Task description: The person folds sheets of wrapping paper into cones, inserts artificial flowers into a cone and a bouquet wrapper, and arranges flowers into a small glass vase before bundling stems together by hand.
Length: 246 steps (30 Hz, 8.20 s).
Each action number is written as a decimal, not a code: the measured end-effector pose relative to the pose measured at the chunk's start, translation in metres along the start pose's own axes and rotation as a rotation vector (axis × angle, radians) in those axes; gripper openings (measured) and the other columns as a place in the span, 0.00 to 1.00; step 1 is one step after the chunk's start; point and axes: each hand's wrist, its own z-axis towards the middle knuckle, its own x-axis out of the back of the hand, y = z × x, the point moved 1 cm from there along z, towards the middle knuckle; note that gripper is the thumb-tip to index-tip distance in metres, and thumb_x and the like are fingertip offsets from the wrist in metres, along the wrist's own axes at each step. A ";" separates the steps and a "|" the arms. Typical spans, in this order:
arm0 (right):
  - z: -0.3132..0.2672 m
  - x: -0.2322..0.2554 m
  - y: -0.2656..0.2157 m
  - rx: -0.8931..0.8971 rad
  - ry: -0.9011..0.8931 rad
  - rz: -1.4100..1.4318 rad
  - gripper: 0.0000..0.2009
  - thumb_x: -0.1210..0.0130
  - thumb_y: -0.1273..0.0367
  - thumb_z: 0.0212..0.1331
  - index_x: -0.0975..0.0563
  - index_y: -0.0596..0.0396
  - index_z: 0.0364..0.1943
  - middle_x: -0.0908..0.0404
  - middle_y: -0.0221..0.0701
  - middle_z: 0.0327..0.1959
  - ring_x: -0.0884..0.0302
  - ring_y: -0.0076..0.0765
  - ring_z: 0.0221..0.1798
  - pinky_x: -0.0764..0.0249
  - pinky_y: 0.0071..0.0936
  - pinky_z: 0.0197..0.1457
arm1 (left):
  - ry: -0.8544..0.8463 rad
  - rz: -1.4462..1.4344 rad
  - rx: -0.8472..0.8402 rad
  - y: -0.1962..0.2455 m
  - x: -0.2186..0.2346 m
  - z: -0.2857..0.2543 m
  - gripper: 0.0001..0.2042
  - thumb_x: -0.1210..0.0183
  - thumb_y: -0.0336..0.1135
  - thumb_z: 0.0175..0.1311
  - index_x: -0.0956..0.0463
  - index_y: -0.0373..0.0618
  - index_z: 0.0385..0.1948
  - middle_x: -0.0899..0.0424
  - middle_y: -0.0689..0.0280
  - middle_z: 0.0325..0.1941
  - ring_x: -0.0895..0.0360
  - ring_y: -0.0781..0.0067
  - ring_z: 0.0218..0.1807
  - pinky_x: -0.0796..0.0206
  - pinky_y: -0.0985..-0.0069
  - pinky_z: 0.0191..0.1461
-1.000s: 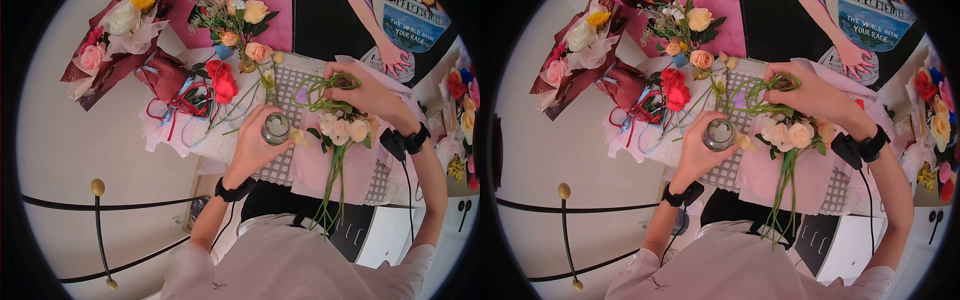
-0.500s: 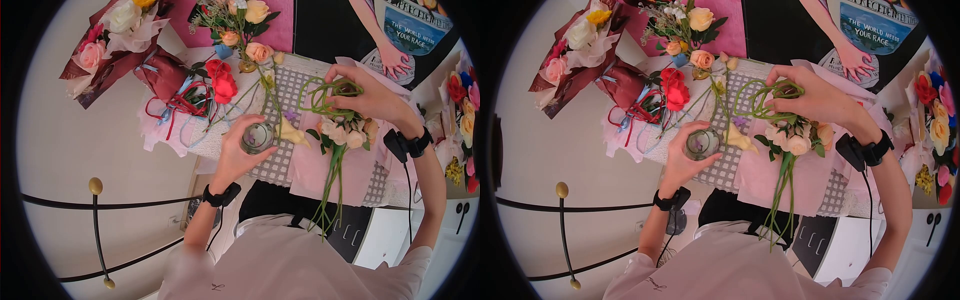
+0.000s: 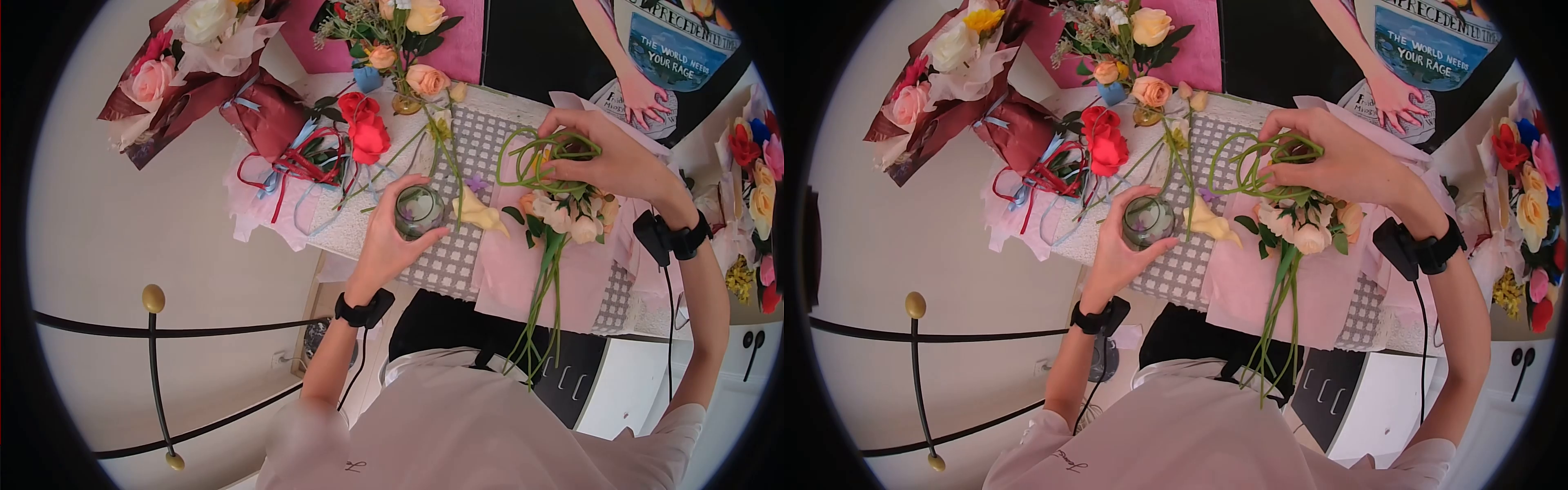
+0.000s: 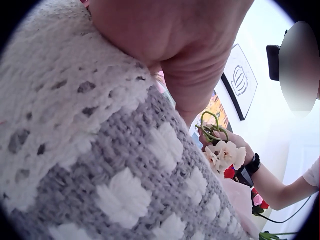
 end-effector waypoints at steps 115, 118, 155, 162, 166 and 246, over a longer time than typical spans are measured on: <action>-0.065 -0.078 0.006 0.070 0.753 1.497 0.21 0.44 0.67 0.76 0.32 0.52 0.69 0.22 0.31 0.62 0.23 0.33 0.62 0.28 0.37 0.69 | -0.132 -0.914 0.336 0.117 -0.105 0.064 0.14 0.43 0.35 0.80 0.21 0.37 0.59 0.11 0.62 0.48 0.14 0.79 0.47 0.16 0.78 0.43; -0.065 -0.075 0.006 0.075 0.808 1.517 0.21 0.43 0.68 0.75 0.31 0.50 0.69 0.21 0.28 0.60 0.24 0.27 0.59 0.28 0.31 0.64 | -0.138 -0.985 0.354 0.115 -0.106 0.062 0.14 0.42 0.36 0.79 0.22 0.37 0.57 0.11 0.62 0.49 0.13 0.77 0.45 0.15 0.73 0.46; -0.082 -0.042 0.022 0.200 0.900 1.379 0.15 0.48 0.73 0.77 0.29 0.57 0.64 0.20 0.35 0.52 0.19 0.28 0.52 0.21 0.24 0.54 | -0.233 -1.150 0.419 0.124 -0.105 0.056 0.10 0.47 0.35 0.80 0.23 0.39 0.52 0.35 0.75 0.20 0.21 0.76 0.33 0.18 0.58 0.58; -0.079 -0.025 0.021 0.199 1.074 1.278 0.15 0.49 0.74 0.77 0.29 0.59 0.64 0.20 0.34 0.55 0.18 0.30 0.52 0.19 0.25 0.56 | -0.198 -1.349 0.371 0.121 -0.109 0.048 0.08 0.48 0.36 0.78 0.24 0.42 0.41 0.30 0.72 0.27 0.20 0.73 0.45 0.29 0.55 0.71; -0.083 -0.022 0.037 0.205 1.022 1.330 0.16 0.50 0.75 0.76 0.29 0.60 0.64 0.20 0.34 0.56 0.17 0.32 0.53 0.18 0.27 0.59 | -0.259 -1.485 0.370 0.110 -0.111 0.046 0.11 0.51 0.37 0.78 0.29 0.46 0.32 0.28 0.70 0.31 0.21 0.68 0.50 0.36 0.51 0.76; -0.096 -0.006 -0.002 0.157 1.074 1.397 0.17 0.41 0.70 0.74 0.25 0.58 0.64 0.19 0.35 0.55 0.16 0.34 0.57 0.15 0.32 0.51 | -0.083 -0.945 0.215 0.136 -0.091 0.039 0.14 0.48 0.36 0.82 0.23 0.38 0.60 0.27 0.71 0.28 0.21 0.77 0.29 0.23 0.74 0.43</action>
